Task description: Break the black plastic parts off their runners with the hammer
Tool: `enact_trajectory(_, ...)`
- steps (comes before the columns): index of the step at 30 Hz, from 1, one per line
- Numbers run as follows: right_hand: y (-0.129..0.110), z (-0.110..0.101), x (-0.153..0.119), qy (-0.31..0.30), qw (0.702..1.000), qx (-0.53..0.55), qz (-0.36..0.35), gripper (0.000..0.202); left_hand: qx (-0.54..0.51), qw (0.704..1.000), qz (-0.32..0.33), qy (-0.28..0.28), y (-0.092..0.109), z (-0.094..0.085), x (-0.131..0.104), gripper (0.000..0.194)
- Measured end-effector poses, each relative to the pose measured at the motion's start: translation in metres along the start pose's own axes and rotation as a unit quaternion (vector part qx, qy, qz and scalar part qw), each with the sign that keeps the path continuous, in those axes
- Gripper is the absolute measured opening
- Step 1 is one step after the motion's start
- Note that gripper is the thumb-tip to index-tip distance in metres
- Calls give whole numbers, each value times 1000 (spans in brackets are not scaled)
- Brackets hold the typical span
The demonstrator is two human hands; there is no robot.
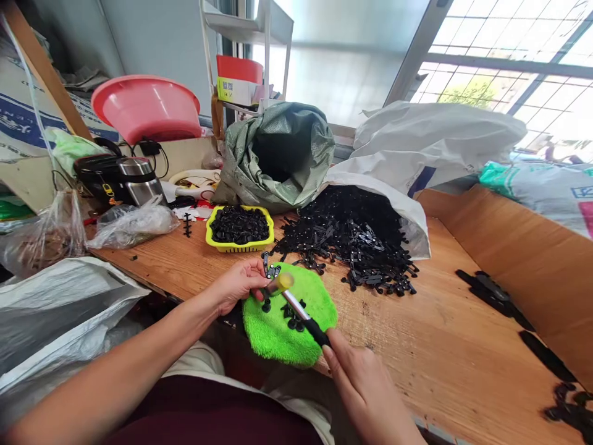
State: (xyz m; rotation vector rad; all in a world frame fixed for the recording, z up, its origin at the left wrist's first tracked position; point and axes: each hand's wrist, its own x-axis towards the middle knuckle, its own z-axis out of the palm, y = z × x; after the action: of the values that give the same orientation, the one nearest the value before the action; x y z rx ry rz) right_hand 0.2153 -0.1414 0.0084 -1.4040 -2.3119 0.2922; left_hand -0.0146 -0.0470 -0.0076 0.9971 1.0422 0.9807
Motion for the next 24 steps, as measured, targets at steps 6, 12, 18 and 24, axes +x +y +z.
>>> enact_trajectory(6, 12, -3, -5, 42, 995, 90, 17, 43, 5, 999, -41, 18, 3, 1, -4, 19)
enact_trajectory(12, 15, 4, -10, 20, 990, 121, 67, 34, -6, 999, -48, 20, 1, 0, -1, 18)
enact_trajectory(18, 5, 0, -10, 23, 984, 154, 92, 34, 4, 999, -47, 26, 0, 1, 0, 18)
enact_trajectory(24, 1, 3, -13, 51, 987, 129, 80, 34, 1, 999, -39, 26, 0, 0, 1, 19)
